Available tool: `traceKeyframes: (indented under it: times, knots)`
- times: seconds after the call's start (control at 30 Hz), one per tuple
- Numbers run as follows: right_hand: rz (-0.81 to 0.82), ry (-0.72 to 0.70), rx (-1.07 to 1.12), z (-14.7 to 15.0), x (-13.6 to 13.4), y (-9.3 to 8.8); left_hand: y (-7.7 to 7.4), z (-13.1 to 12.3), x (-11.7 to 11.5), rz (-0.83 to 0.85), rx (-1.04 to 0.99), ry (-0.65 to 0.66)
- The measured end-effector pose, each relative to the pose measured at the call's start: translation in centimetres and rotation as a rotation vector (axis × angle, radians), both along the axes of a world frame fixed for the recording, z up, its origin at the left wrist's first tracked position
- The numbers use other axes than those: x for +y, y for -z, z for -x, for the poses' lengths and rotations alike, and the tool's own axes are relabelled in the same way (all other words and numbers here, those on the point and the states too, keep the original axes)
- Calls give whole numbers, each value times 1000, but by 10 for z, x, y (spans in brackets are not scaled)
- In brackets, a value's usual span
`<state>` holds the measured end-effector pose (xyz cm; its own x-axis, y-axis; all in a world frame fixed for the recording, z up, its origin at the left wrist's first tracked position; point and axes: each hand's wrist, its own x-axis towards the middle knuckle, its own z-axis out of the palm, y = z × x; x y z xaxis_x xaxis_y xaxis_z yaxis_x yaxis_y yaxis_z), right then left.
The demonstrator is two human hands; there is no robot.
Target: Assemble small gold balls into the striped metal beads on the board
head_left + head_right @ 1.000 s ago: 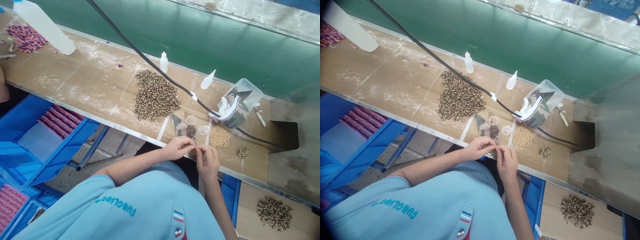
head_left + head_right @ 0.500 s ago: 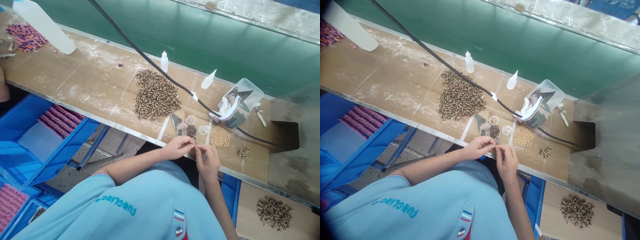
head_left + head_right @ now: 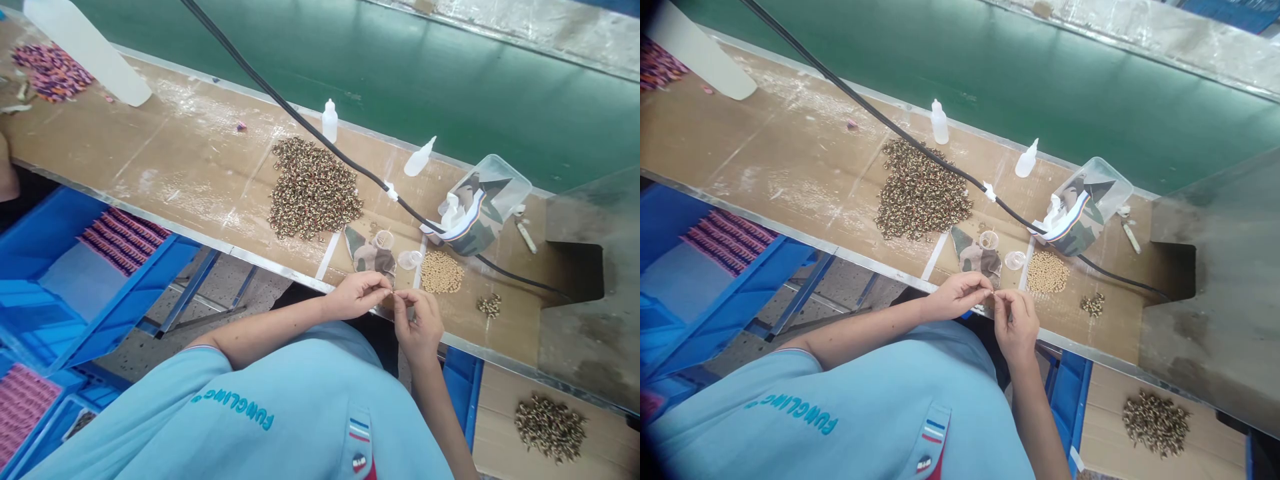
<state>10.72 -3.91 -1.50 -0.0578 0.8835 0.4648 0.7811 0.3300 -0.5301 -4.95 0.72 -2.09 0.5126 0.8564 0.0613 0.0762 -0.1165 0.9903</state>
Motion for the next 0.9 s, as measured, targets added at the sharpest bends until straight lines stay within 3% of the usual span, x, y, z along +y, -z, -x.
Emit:
traceKeyframes:
  times: [0.33, 0.9]
  knots:
    - [36, -27, -56, 1, 0, 7, 3, -1, -1, -9, 28, -2]
    - [93, 36, 68, -1, 3, 9, 5, -2, -2, -71, 68, -32]
